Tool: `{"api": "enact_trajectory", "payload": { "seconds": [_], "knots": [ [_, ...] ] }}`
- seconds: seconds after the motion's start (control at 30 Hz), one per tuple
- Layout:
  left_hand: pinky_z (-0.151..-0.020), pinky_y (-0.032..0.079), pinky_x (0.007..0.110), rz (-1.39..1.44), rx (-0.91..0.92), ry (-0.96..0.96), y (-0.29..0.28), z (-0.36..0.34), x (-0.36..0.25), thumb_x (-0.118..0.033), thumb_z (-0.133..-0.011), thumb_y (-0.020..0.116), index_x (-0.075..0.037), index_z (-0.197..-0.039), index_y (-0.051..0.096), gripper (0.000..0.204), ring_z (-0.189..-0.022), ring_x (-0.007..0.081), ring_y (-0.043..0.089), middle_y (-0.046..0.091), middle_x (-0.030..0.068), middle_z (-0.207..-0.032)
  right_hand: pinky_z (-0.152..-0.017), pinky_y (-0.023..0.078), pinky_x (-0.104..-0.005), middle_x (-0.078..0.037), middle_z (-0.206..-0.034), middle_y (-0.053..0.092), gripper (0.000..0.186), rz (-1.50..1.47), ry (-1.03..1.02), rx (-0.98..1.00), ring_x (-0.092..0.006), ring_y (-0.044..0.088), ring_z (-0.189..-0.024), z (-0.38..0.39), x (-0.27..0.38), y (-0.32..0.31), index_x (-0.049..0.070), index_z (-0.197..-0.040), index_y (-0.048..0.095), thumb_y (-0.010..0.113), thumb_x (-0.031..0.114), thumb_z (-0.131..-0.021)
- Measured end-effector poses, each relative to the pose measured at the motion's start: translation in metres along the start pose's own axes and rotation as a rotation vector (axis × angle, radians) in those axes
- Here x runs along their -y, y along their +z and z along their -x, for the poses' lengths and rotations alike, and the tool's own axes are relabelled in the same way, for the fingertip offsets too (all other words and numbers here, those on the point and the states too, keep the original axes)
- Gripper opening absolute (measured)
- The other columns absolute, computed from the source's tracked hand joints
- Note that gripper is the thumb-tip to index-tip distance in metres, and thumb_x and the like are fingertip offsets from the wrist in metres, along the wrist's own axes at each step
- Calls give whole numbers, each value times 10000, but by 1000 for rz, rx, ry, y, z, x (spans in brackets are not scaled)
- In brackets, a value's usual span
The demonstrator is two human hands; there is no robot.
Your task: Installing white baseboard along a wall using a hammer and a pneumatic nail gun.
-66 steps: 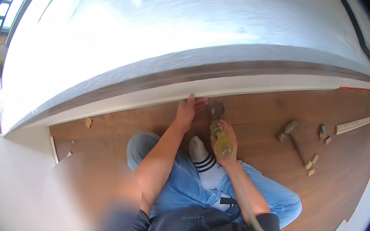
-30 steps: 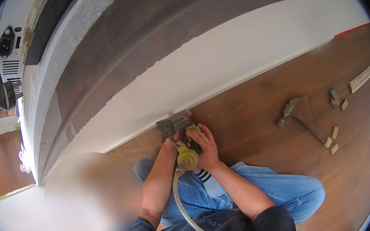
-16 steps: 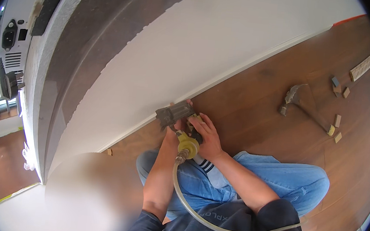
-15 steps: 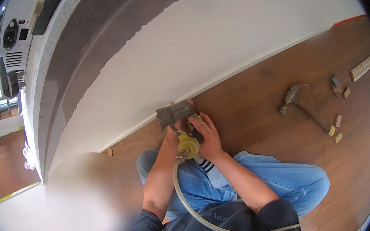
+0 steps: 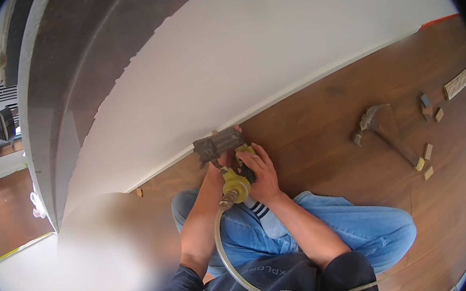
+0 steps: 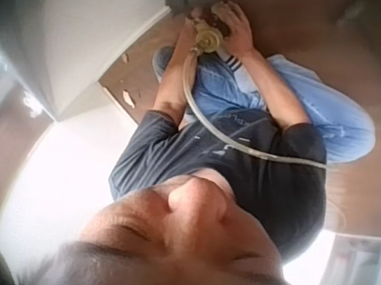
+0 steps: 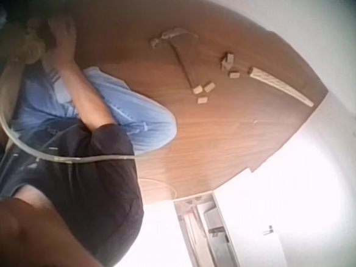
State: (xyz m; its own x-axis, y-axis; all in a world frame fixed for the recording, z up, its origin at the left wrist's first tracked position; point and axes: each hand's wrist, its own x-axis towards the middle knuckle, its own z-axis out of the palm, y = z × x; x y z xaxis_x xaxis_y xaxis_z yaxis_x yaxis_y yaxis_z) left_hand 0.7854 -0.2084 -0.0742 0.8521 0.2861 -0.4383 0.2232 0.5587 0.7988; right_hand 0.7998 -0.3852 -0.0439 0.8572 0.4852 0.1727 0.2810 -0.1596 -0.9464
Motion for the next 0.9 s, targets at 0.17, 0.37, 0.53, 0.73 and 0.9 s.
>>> {"api": "enact_trajectory", "payload": {
  "seconds": [0.17, 0.37, 0.53, 0.73, 0.9],
  "knots": [
    [-1010, 453, 331, 26, -19, -4, -7, -1, 3, -585, -1071, 378, -70, -1333, 603, 620, -1167, 165, 564, 612, 36, -1292, -1102, 442, -490, -106, -1269, 668, 633, -15, 7, -22, -427, 518, -1297, -4, 5, 1, 123, -1319, 640, 785, 74, -705],
    [-1026, 462, 342, 164, 32, -14, 3, -3, 7, -575, -1066, 396, -50, -1330, 600, 622, -1190, 195, 576, 629, 70, -1271, -1095, 447, -487, -94, -1257, 670, 624, -8, 8, -43, -422, 506, -1311, 1, 1, -4, 129, -1284, 656, 779, 46, -678],
    [-1057, 468, 365, 234, 70, 118, -15, -9, 7, -535, -1063, 429, -31, -1310, 599, 587, -1227, 240, 582, 643, 110, -1277, -1126, 413, -484, -102, -1263, 668, 563, 4, -40, -15, -416, 499, -1323, 7, -3, 6, 108, -1274, 661, 806, 146, -731],
    [-1046, 506, 421, 223, 233, 226, -40, -33, 34, -349, -1053, 532, 24, -1253, 601, 429, -1182, 299, 627, 643, 182, -1294, -1143, 405, -475, -98, -1357, 619, 620, 21, -26, -62, -392, 496, -1337, 12, 6, -10, 105, -1357, 602, 799, 161, -772],
    [-991, 558, 419, 277, -239, 0, -13, -26, 13, -356, -1117, 370, 71, -1400, 374, 512, -1129, 342, 672, 645, 252, -1279, -1102, 429, -393, -126, -1335, 609, 620, -242, 224, -98, -265, 543, -1300, 55, 52, -77, 78, -1378, 571, 793, 123, -801]
  ]
}}
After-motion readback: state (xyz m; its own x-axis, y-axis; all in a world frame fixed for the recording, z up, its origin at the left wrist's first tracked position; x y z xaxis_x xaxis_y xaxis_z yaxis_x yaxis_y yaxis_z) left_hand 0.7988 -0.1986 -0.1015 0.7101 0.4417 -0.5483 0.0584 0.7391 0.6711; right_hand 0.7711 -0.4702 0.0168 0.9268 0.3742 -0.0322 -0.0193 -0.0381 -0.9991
